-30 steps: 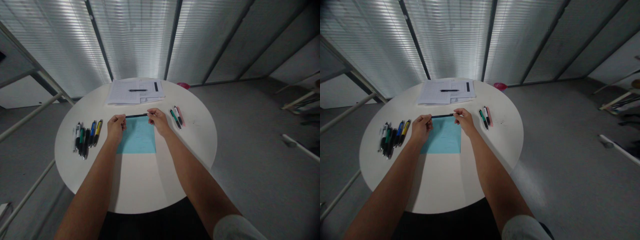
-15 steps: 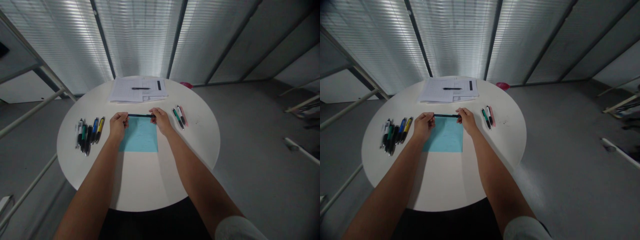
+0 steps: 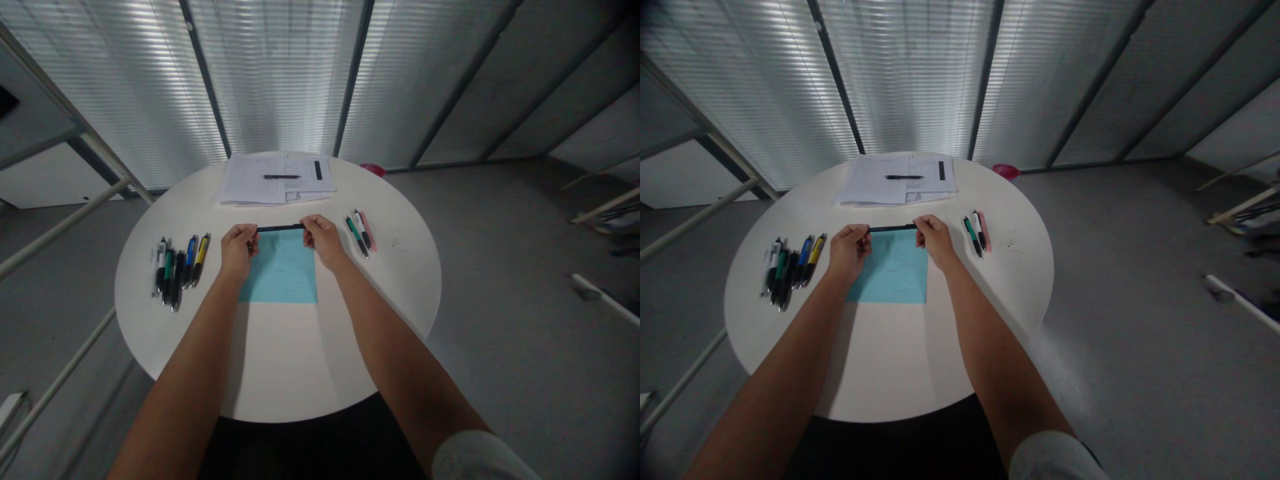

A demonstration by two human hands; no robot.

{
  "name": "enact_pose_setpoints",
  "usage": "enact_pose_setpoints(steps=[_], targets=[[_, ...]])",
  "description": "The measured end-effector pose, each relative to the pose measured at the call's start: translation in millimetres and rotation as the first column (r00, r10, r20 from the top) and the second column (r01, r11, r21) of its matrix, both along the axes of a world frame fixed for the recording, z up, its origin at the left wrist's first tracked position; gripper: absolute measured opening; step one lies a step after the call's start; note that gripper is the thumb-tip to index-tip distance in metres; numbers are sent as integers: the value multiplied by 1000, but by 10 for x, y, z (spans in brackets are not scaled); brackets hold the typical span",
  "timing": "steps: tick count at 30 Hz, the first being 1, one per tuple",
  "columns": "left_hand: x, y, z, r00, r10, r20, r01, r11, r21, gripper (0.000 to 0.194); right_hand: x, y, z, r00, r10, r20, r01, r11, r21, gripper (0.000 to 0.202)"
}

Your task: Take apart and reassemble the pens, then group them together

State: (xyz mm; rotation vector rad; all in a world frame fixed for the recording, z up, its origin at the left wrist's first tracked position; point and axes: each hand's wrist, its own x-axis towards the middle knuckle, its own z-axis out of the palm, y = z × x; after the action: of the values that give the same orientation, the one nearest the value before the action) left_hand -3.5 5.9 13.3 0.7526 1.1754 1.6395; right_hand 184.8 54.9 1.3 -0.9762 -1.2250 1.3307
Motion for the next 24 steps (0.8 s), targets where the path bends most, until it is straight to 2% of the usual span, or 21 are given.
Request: enact_pose_setpoints(steps=[6, 13, 18, 24], targets=[[6, -2, 10, 1000, 5, 18, -5, 1000, -2, 15, 1, 11, -7, 997, 10, -78, -11, 1000, -11, 27], [-4, 15, -20, 1000, -10, 11, 10, 1000, 8, 16, -10, -26, 11, 994, -2, 105, -6, 997, 76, 39], [-7, 20, -30, 1000, -4, 19, 3, 1000, 19, 17, 7, -42, 21, 995, -1, 100, -7, 997, 76, 46], [2, 14, -10, 1000, -1, 31, 1, 1000, 17, 16, 0, -24, 3, 998, 10, 61, -14, 998, 62, 36]])
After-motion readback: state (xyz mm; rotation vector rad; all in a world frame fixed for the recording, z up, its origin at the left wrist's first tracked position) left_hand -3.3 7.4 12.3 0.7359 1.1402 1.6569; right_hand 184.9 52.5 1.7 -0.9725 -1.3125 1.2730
